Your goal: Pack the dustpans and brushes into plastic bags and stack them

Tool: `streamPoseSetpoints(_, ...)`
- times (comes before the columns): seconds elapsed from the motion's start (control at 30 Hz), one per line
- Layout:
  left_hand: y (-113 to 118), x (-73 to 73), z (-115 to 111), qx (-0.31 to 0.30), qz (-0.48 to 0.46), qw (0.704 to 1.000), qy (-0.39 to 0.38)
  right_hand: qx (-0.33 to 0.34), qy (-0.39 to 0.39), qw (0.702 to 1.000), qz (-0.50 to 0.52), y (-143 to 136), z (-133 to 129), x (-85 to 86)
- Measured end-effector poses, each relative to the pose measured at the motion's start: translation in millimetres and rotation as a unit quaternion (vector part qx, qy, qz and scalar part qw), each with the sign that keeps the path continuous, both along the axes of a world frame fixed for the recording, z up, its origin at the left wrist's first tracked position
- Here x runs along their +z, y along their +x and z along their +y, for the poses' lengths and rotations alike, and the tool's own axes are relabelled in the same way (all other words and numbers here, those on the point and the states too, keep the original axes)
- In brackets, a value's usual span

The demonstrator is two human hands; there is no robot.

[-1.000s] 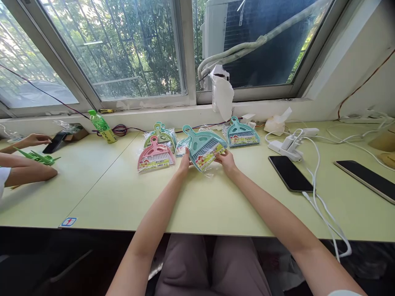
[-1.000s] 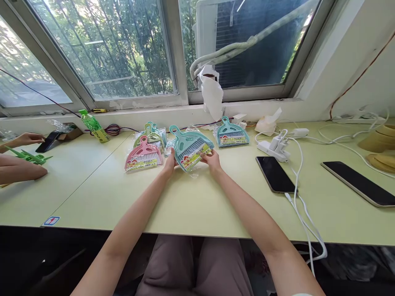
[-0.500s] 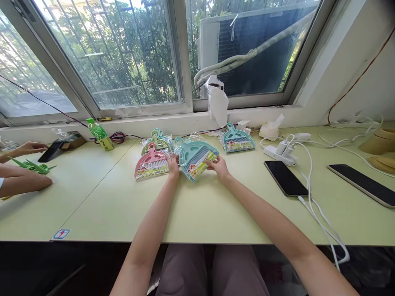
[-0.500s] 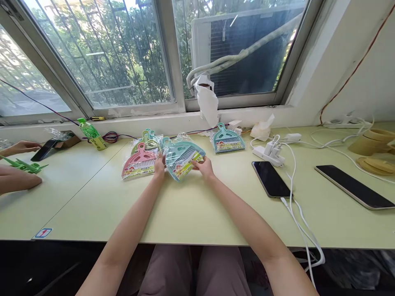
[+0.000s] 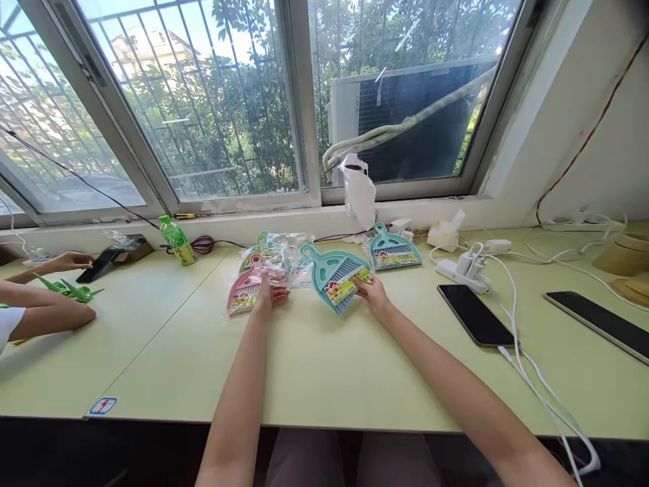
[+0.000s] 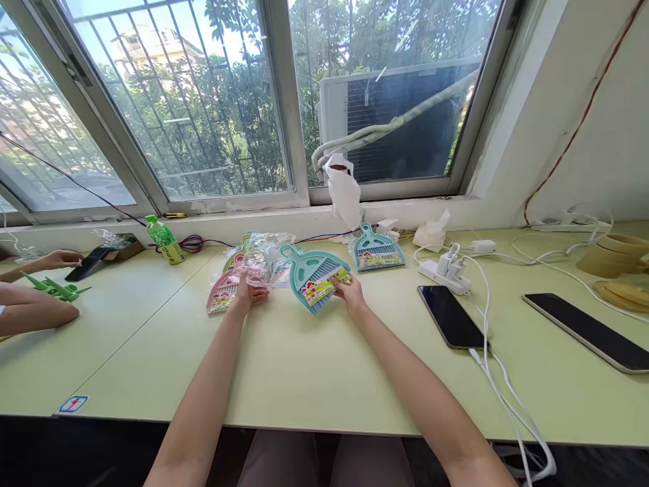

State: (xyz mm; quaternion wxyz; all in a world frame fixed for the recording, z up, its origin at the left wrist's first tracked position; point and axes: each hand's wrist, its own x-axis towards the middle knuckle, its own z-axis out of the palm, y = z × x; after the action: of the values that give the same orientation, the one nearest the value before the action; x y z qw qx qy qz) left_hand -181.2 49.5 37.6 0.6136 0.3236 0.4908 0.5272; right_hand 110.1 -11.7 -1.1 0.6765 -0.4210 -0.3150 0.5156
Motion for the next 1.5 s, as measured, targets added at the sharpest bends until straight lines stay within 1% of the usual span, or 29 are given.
streamPoseSetpoints(0.07,8,1.5,-3,-0.075,0.019,0.997,-0.025,-0.001,0.0,1.0,0.003,0,0,0.0)
streamPoseSetpoints(0.1,11,3.1,-4,-0.097,0.019,0.995,-0.027,0.001,-0.002,1.0,0.002,0,0,0.4)
streamPoseSetpoints(0.13,14,5.0,-4,-0.099,0.009,0.995,-0.019,0.001,-0.004,1.0,0.001,0,0,0.9)
streamPoseSetpoints(0.17,15,7.0,-4,-0.073,-0.012,0.997,-0.006,0.001,-0.007,1.0,0.0,0,0,1.5)
streamPoseSetpoints(0.2,14,8.9,-4,-0.025,-0.041,0.999,0.01,0.001,-0.011,1.0,0.0,0,-1,2.2)
streamPoseSetpoints(0.3,4,11.3,-3,0.142,-0.124,0.981,0.051,0.005,-0.023,1.0,0.008,0,-1,4.1)
streamPoseSetpoints(0.33,0,10.8,-2,0.174,-0.145,0.973,0.052,0.008,-0.026,1.0,0.011,1,-1,4.6)
streamPoseSetpoints(0.37,-3,9.8,-3,0.189,-0.165,0.967,0.046,0.011,-0.027,0.999,0.014,1,-1,4.8)
streamPoseSetpoints(0.4,-6,8.7,-3,0.187,-0.189,0.963,0.038,0.013,-0.027,0.999,0.016,1,0,4.9)
streamPoseSetpoints(0.47,-6,7.8,-5,0.152,-0.247,0.957,0.026,0.015,-0.028,0.999,0.017,2,0,4.5)
streamPoseSetpoints(0.53,1,10.4,-9,0.084,-0.292,0.952,0.029,0.016,-0.031,0.999,0.016,3,2,3.8)
streamPoseSetpoints(0.6,13,15.9,-15,0.008,-0.308,0.95,0.047,0.012,-0.034,0.999,0.017,3,4,3.0)
streamPoseSetpoints(0.67,32,20.6,-22,-0.054,-0.278,0.956,0.073,0.004,-0.035,0.999,0.022,4,5,2.3)
streamPoseSetpoints(0.73,54,19.7,-30,-0.085,-0.198,0.972,0.094,0.004,-0.034,0.999,0.024,5,6,1.7)
streamPoseSetpoints(0.8,78,11.7,-39,-0.092,-0.095,0.986,0.098,0.025,-0.027,0.999,0.018,6,5,1.2)
streamPoseSetpoints(0.87,99,-0.6,-46,-0.107,-0.022,0.988,0.109,0.063,-0.02,0.998,0.005,9,3,1.2)
streamPoseSetpoints(0.93,111,-11.6,-50,-0.087,0.027,0.989,0.114,0.112,-0.022,0.993,-0.021,17,1,2.2)
streamPoseSetpoints(1.0,114,-17.2,-50,-0.035,0.054,0.989,0.134,0.175,-0.032,0.981,-0.079,29,0,4.5)
streamPoseSetpoints(1.03,112,-17.5,-49,-0.005,0.059,0.987,0.151,0.193,-0.034,0.974,-0.115,36,0,6.0)
streamPoseSetpoints(1.07,110,-16.6,-48,0.022,0.06,0.984,0.169,0.19,-0.031,0.97,-0.151,45,0,7.8)
streamPoseSetpoints(1.1,107,-14.8,-46,0.042,0.057,0.981,0.182,0.167,-0.023,0.968,-0.183,54,0,9.7)
streamPoseSetpoints(1.17,102,-10.5,-45,0.059,0.048,0.98,0.184,0.07,0.004,0.968,-0.242,69,0,13.5)
streamPoseSetpoints(1.2,101,-8.8,-44,0.061,0.045,0.981,0.177,0.018,0.019,0.96,-0.28,75,0,15.2)
streamPoseSetpoints(1.23,100,-7.7,-44,0.065,0.045,0.982,0.172,-0.023,0.033,0.943,-0.329,79,0,16.7)
streamPoseSetpoints(1.27,100,-7.1,-45,0.071,0.051,0.981,0.173,-0.055,0.045,0.919,-0.387,81,-1,18.0)
streamPoseSetpoints(1.33,101,-7.2,-48,0.09,0.08,0.972,0.202,-0.115,0.056,0.855,-0.503,76,-3,20.3)
streamPoseSetpoints(1.4,102,-7.0,-55,0.096,0.137,0.953,0.252,-0.164,0.063,0.793,-0.584,60,-7,22.7)
streamPoseSetpoints(1.43,104,-6.4,-60,0.091,0.171,0.942,0.275,-0.181,0.07,0.771,-0.607,48,-10,24.0)
streamPoseSetpoints(1.5,107,-4.0,-72,0.078,0.239,0.919,0.304,-0.179,0.107,0.748,-0.63,22,-15,26.9)
